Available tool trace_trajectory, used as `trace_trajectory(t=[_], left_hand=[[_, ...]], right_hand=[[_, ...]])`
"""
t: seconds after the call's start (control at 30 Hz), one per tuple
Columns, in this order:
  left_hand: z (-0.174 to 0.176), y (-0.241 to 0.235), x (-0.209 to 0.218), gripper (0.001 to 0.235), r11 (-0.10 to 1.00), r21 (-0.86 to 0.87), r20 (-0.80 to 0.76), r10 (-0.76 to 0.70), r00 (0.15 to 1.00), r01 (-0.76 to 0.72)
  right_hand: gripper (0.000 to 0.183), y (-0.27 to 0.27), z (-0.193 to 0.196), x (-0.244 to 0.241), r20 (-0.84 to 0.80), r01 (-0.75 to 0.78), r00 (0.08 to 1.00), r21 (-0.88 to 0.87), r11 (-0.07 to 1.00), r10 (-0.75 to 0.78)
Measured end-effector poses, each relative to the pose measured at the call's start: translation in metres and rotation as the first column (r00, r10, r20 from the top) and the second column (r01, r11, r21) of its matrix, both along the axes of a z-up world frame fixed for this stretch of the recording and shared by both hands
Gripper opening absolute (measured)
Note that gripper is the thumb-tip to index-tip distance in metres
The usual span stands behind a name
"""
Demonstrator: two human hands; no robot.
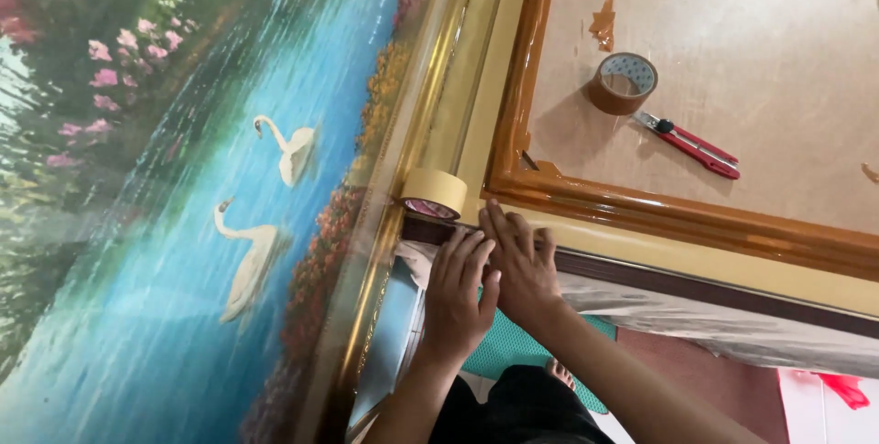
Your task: The person applies masking tape along the edges of a wooden picture frame resting on a workbench. They smooth the tape, cut it with a utility knife, and wipe the frame with a cloth. The person repeats this process on multiple sides of the frame.
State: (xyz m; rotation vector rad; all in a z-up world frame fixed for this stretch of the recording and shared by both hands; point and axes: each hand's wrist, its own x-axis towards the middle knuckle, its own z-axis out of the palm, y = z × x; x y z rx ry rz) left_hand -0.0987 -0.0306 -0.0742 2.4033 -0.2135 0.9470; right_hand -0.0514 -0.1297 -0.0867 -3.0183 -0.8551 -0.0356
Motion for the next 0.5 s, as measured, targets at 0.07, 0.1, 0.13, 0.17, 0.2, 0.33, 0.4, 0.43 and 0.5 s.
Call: trace_trajectory(t=[0.07,0.1,0.13,0.17,0.2,0.33,0.4,0.43,0.5], left_hand=[[-0.004,-0.008,-0.003,0.036,0.999,-0.030,-0.046,-0.018,0.999,0.016],[-0.007,-0.011,-0.005,0.040,0.998,-0.061,-0.099,-0.030,0.995,0.024],[-0.006,-0.014,-0.003,0.040,0.998,-0.062,-0.094,-0.034,0.995,0.028],[-0.005,-0.017,-0.001,0.044,0.997,-0.067,-0.129,-0.050,0.990,0.041],[-0.004,-0.020,0.001,0.048,0.996,-0.071,-0.165,-0.065,0.984,0.054],[-0.010,-0.034,0.012,0.055,0.996,0.008,-0.283,-0.083,0.956,0.089],[-0.020,-0.046,0.021,0.063,0.979,0.192,-0.293,-0.014,0.956,0.073],[-0.021,-0.055,0.022,0.063,0.979,0.190,-0.288,-0.014,0.957,0.072],[-0.022,-0.074,0.024,0.070,0.961,0.255,-0.318,-0.018,0.948,0.103]], right_hand=[[0.079,0.010,0.012,0.004,-0.114,0.017,0.993,-0.005,1.000,-0.018],[0.078,0.015,0.017,0.006,-0.232,0.027,0.972,-0.011,1.000,-0.029],[0.078,0.009,0.023,0.006,-0.227,0.031,0.973,-0.013,0.999,-0.033],[0.074,0.003,0.029,0.005,-0.186,-0.037,0.982,-0.051,0.998,0.027],[0.071,-0.003,0.035,0.004,-0.148,-0.102,0.985,-0.092,0.990,0.088],[0.075,-0.064,-0.009,-0.003,0.390,-0.171,0.911,0.051,0.984,0.138],[0.079,-0.096,-0.021,-0.004,0.453,-0.136,0.889,0.111,0.984,0.071],[0.079,-0.107,-0.021,-0.005,0.457,-0.137,0.887,0.108,0.985,0.073],[0.068,-0.131,-0.020,-0.007,0.493,-0.092,0.870,0.213,0.973,-0.026]])
